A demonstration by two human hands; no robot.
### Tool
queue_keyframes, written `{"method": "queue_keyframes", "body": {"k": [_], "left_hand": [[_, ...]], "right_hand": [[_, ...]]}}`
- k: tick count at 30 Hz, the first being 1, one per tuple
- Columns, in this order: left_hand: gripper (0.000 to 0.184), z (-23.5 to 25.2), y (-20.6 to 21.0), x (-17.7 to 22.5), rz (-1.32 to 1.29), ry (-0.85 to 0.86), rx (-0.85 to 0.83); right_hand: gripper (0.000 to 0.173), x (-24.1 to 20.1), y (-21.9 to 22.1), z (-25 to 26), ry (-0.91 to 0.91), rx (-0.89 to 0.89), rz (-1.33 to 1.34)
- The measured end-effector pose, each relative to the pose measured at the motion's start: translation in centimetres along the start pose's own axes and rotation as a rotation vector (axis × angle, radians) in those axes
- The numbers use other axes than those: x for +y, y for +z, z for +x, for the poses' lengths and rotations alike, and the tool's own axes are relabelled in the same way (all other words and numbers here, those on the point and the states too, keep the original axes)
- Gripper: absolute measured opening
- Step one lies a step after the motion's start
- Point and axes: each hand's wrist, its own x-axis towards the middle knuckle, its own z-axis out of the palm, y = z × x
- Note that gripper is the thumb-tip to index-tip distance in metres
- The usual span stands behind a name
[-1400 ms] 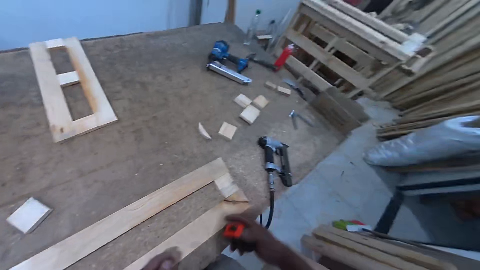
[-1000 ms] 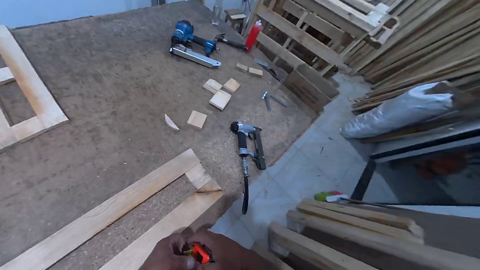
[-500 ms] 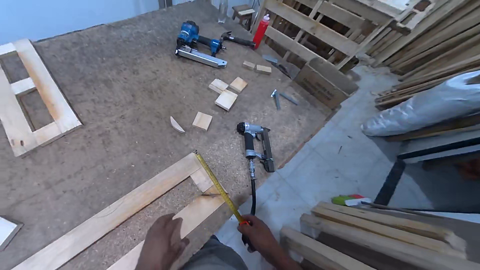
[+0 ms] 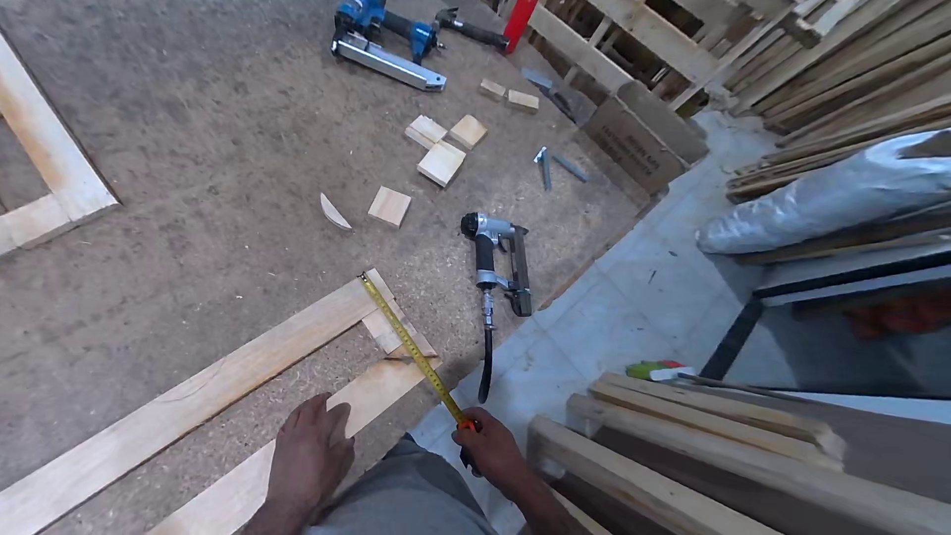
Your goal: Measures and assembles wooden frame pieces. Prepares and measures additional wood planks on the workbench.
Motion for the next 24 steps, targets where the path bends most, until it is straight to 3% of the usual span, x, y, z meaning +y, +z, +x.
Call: {"method": "queue_keyframes", "body": {"k": [14,18,21,24], "left_hand": [[0.049,0.2,0.3,-0.4,-0.018,-0.006,0.029],[0.05,0.1,-0.6,0.7,-0.052,0.006,-0.039],[0.056,-0.6,-2.6,1.0,-0.162,0.054,-0.067],[0.046,-2.9,-4.9,0.8,-0.516,-0.009,-0.077]], "right_hand": [[0.048,-0.3,0.2,0.1,0.013,0.021,-0.039],[0.047,0.1,0.2,-0.7,0.013,0.031,-0.018],[0.043,-2.8,1.8,-2.5,-0.055,-0.051,0.015],[0.046,-7.0,6.3,-3.8,-0.199,-0.265,-0.058]]}}
